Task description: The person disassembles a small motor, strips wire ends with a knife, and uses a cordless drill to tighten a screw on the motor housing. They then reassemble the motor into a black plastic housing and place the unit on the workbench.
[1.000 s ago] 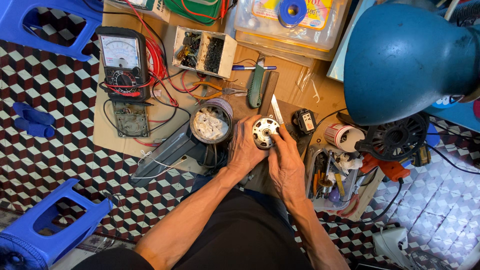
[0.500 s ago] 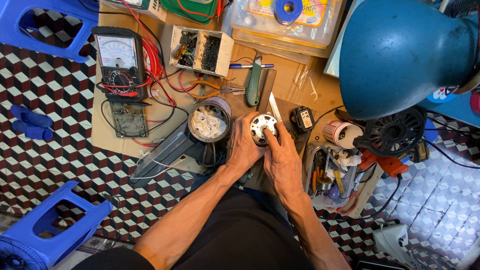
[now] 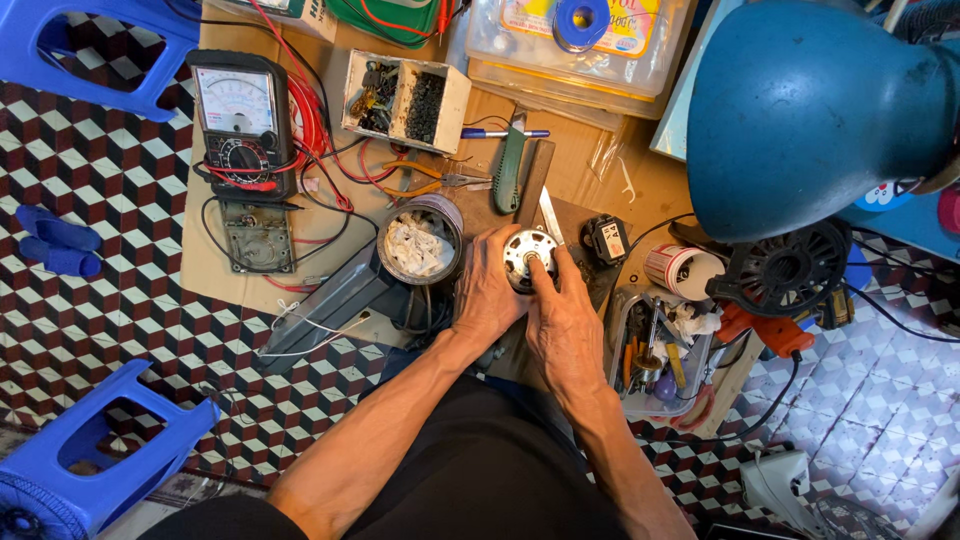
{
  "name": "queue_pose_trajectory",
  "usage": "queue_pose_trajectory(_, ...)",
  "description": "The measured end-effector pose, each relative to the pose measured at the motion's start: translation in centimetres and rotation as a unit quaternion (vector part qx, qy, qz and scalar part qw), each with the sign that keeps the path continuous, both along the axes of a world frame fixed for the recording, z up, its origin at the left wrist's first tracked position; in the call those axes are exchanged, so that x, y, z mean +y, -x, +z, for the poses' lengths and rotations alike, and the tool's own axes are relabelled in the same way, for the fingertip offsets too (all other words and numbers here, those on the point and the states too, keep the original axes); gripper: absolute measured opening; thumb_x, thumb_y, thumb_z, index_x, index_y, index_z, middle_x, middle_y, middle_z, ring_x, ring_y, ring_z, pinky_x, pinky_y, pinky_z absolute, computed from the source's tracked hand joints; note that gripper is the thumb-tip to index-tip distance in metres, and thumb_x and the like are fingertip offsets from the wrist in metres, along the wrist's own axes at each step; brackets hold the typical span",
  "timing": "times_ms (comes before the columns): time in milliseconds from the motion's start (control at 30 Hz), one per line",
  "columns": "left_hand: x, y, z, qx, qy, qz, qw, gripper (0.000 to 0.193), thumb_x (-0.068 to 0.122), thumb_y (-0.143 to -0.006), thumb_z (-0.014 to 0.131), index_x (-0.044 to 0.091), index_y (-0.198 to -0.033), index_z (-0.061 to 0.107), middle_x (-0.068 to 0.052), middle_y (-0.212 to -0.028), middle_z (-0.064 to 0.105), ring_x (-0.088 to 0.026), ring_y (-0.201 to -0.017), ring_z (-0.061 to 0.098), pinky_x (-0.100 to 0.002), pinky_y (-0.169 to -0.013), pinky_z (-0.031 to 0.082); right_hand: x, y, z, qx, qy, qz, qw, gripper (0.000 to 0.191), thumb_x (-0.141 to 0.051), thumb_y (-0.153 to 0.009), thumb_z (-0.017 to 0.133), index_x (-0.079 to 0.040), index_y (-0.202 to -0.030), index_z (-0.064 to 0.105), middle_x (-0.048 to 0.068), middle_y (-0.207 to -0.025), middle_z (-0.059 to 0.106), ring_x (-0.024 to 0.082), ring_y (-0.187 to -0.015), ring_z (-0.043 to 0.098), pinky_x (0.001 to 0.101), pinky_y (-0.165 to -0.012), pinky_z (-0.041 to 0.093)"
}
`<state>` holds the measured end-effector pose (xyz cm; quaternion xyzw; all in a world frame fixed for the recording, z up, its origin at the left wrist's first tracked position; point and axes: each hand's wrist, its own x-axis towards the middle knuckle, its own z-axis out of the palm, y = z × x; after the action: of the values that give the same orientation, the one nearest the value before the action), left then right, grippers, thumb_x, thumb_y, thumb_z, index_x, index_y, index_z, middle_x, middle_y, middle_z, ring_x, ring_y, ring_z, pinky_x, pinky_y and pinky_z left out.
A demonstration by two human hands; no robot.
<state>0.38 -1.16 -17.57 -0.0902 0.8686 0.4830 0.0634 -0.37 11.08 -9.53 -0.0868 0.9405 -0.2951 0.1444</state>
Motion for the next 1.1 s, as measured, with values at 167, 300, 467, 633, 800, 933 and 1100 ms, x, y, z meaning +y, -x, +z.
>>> queue_pose_trajectory(167,0.0,-0.2,-0.3,0.021,0.000,0.001,1.000,0.095,0.020,-0.063,0.094,0.007,-0.141,0.042,-0.021,-0.137,0.050,-0.042,-0.128,0.048,-0.050,-0.106,0.043,0.6,0.6,0.3,-0.047,0.010,-0.005,0.999,0.049,0.002,-0.086,0.061,-0.008,-0.134,0.059,0.022,-0.146,0.047,0.044,-0.122,0.058,0.0480,-0.096,0.053)
queue_pose_trajectory(300,0.0,-0.1,-0.9,0.014,-0.003,0.000,1.000,0.095,0.025,-0.066,0.095,0.005,-0.142,0.042,-0.021,-0.131,0.052,-0.040,-0.123,0.051,-0.049,-0.105,0.044,1.1,0.8,0.3,-0.073,0.066,-0.039,0.994,0.042,-0.001,-0.092,0.058,-0.006,-0.134,0.058,0.022,-0.149,0.046,0.044,-0.123,0.058,0.0459,-0.099,0.050)
queue_pose_trajectory(467,-0.4,0.0,-1.2,0.017,-0.017,-0.010,1.000,0.100,0.028,-0.064,0.096,0.004,-0.143,0.039,-0.022,-0.128,0.052,-0.039,-0.121,0.052,-0.048,-0.103,0.045,2.4,-1.0,0.1,-0.097,0.173,-0.229,0.953,0.036,-0.007,-0.096,0.058,-0.001,-0.132,0.054,0.018,-0.129,0.063,0.027,-0.118,0.067,0.0360,-0.098,0.052)
queue_pose_trajectory(633,-0.7,0.0,-0.8,-0.032,-0.065,-0.015,0.997,0.098,0.029,-0.066,0.095,0.004,-0.142,0.039,-0.019,-0.129,0.053,-0.033,-0.122,0.057,-0.044,-0.101,0.049,4.3,-3.8,-0.6,-0.155,0.199,-0.357,0.899,0.025,-0.011,-0.095,0.069,0.002,-0.115,0.059,0.013,-0.101,0.074,0.016,-0.095,0.070,0.0261,-0.084,0.055)
queue_pose_trajectory(800,-0.4,0.0,-0.5,-0.043,-0.081,-0.003,0.996,0.097,0.031,-0.068,0.095,0.002,-0.142,0.039,-0.018,-0.131,0.054,-0.030,-0.121,0.061,-0.042,-0.103,0.051,5.2,-5.5,-1.8,-0.163,0.265,-0.407,0.859,0.017,-0.010,-0.096,0.068,0.004,-0.106,0.065,0.009,-0.089,0.077,0.010,-0.082,0.072,0.0209,-0.072,0.054)
queue_pose_trajectory(933,0.0,-0.1,-0.6,-0.036,-0.042,-0.002,0.998,0.100,0.032,-0.065,0.097,0.000,-0.140,0.039,-0.020,-0.130,0.055,-0.031,-0.121,0.059,-0.042,-0.103,0.050,5.2,-6.1,-1.9,-0.163,0.272,-0.421,0.850,0.016,-0.009,-0.094,0.070,0.004,-0.103,0.068,0.009,-0.088,0.078,0.009,-0.082,0.074,0.0202,-0.069,0.054)
queue_pose_trajectory(1100,0.2,-0.2,-0.4,-0.031,-0.054,0.002,0.998,0.098,0.032,-0.066,0.097,0.000,-0.139,0.040,-0.021,-0.131,0.057,-0.031,-0.123,0.059,-0.041,-0.104,0.049,4.8,-6.5,-1.6,-0.155,0.270,-0.420,0.852,0.015,-0.010,-0.095,0.069,0.002,-0.103,0.072,0.010,-0.087,0.079,0.010,-0.081,0.074,0.0206,-0.071,0.057)
